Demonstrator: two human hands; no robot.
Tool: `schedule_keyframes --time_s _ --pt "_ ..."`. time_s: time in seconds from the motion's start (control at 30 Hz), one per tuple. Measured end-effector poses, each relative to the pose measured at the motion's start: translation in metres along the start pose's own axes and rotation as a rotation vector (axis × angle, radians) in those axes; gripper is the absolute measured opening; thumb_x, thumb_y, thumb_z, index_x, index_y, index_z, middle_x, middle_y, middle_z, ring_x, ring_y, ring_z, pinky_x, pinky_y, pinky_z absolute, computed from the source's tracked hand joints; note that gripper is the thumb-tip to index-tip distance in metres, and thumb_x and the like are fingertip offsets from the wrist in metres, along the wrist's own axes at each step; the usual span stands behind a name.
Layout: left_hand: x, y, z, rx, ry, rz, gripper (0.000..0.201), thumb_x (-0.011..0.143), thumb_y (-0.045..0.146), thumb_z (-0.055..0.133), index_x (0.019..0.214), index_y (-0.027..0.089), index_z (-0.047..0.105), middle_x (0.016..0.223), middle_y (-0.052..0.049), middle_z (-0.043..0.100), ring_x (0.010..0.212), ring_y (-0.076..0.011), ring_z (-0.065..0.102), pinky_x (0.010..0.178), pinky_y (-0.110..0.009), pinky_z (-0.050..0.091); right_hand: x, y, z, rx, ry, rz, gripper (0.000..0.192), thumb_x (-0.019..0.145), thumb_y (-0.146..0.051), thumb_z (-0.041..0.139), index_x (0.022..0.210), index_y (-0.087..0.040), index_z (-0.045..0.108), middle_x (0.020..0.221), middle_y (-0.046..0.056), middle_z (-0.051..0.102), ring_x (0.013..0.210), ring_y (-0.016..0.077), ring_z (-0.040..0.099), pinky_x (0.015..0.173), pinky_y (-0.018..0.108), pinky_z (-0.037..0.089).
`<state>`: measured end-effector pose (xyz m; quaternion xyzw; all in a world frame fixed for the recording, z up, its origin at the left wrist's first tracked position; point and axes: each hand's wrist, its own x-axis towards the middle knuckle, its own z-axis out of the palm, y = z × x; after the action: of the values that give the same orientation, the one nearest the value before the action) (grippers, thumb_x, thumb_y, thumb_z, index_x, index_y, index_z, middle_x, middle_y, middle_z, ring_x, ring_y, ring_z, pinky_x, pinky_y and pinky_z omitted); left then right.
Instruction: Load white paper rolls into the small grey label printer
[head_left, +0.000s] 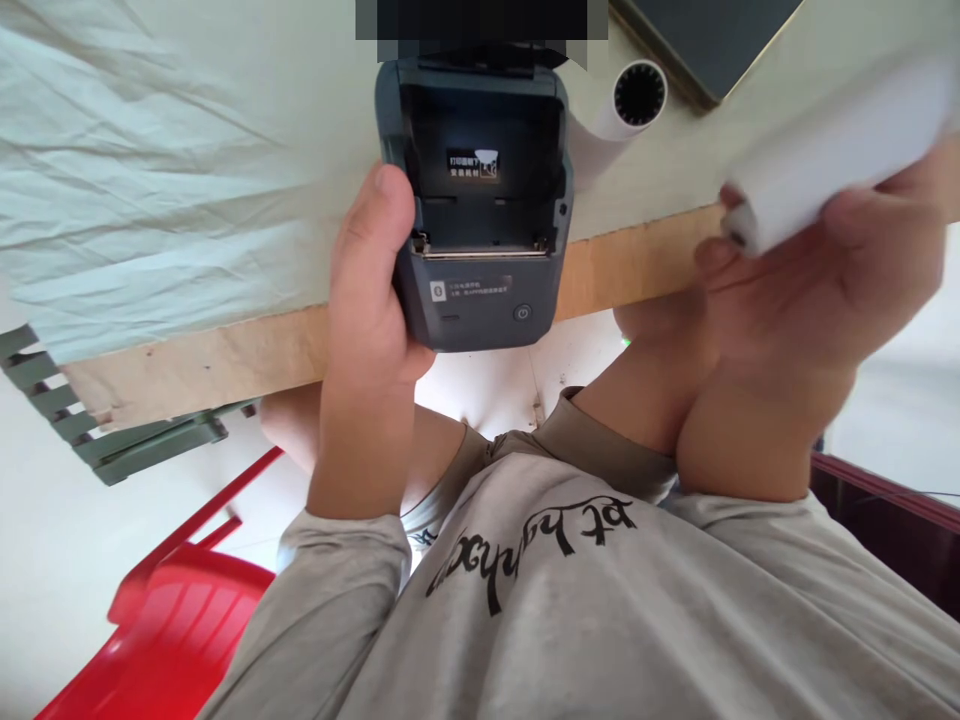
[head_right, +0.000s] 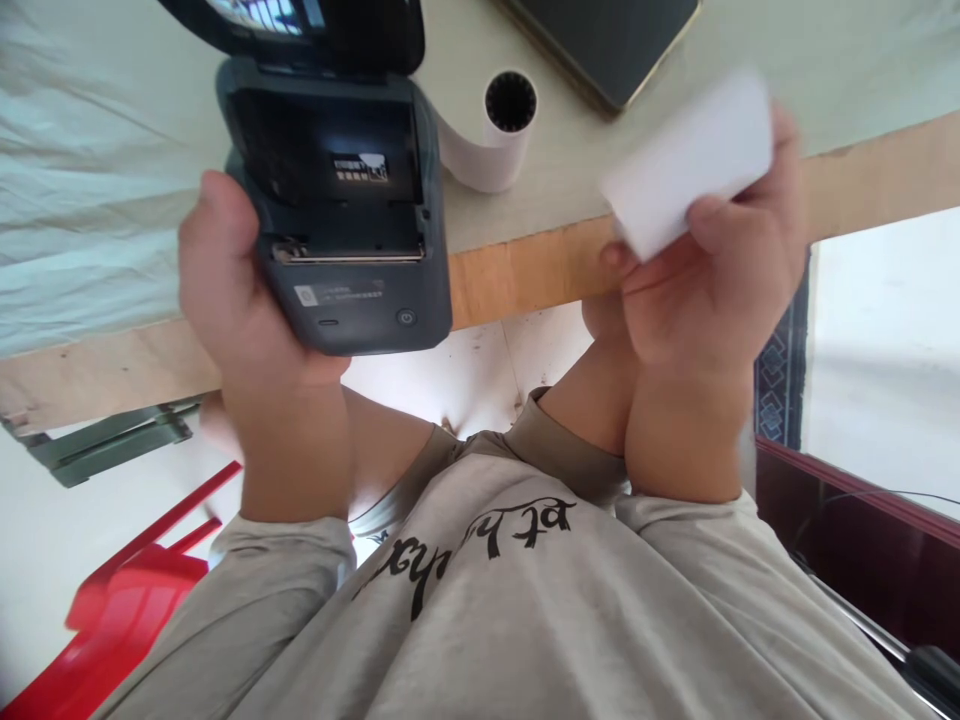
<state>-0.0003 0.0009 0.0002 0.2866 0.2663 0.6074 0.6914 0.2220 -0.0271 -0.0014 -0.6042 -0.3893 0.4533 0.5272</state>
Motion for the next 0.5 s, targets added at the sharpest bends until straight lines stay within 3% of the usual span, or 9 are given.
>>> schedule_keyframes --time_s 0.13,0.27,0.43,0.5 --pt "0.000 -0.003 0.001 0.056 -0.018 0.088 0.029 0.089 0.029 0.040 0.085 0.017 0.066 0.076 0.002 0.065 0.100 -0.0122 0.062 0.101 -0.028 0.045 -0.024 0.001 0.006 0.119 -0.029 0.051 0.029 0.079 -0.042 0.049 0.106 -0.032 0.044 0.095 -0.001 0.054 0.096 0.0089 0.057 0.079 0.028 0.057" --pt "-0.002 0.000 0.001 0.126 -0.031 0.044 0.032 0.091 0.026 0.035 0.083 0.017 0.064 0.088 0.003 0.065 0.116 -0.0136 0.054 0.110 -0.031 0.036 -0.032 0.001 0.008 0.217 -0.045 0.047 0.037 0.071 -0.033 0.059 0.105 -0.035 0.047 0.087 -0.003 0.052 0.067 0.0032 0.053 0.057 0.021 0.054" --pt "-0.003 -0.001 -0.003 0.117 0.075 0.056 0.023 0.089 0.028 0.042 0.087 0.017 0.062 0.090 0.003 0.063 0.125 -0.0130 0.047 0.111 -0.027 0.033 -0.029 0.000 0.002 0.530 -0.069 0.195 0.035 0.069 -0.033 0.059 0.102 -0.026 0.051 0.096 -0.002 0.055 0.093 0.0094 0.060 0.060 0.016 0.057" --pt "-0.002 -0.003 -0.004 0.133 0.100 0.062 0.019 0.087 0.029 0.046 0.085 0.017 0.061 0.090 0.003 0.062 0.125 -0.0142 0.046 0.110 -0.027 0.036 -0.028 0.000 -0.001 0.577 -0.067 0.209 0.035 0.067 -0.035 0.061 0.099 -0.024 0.052 0.097 -0.003 0.056 0.092 0.0079 0.061 0.060 0.013 0.057"
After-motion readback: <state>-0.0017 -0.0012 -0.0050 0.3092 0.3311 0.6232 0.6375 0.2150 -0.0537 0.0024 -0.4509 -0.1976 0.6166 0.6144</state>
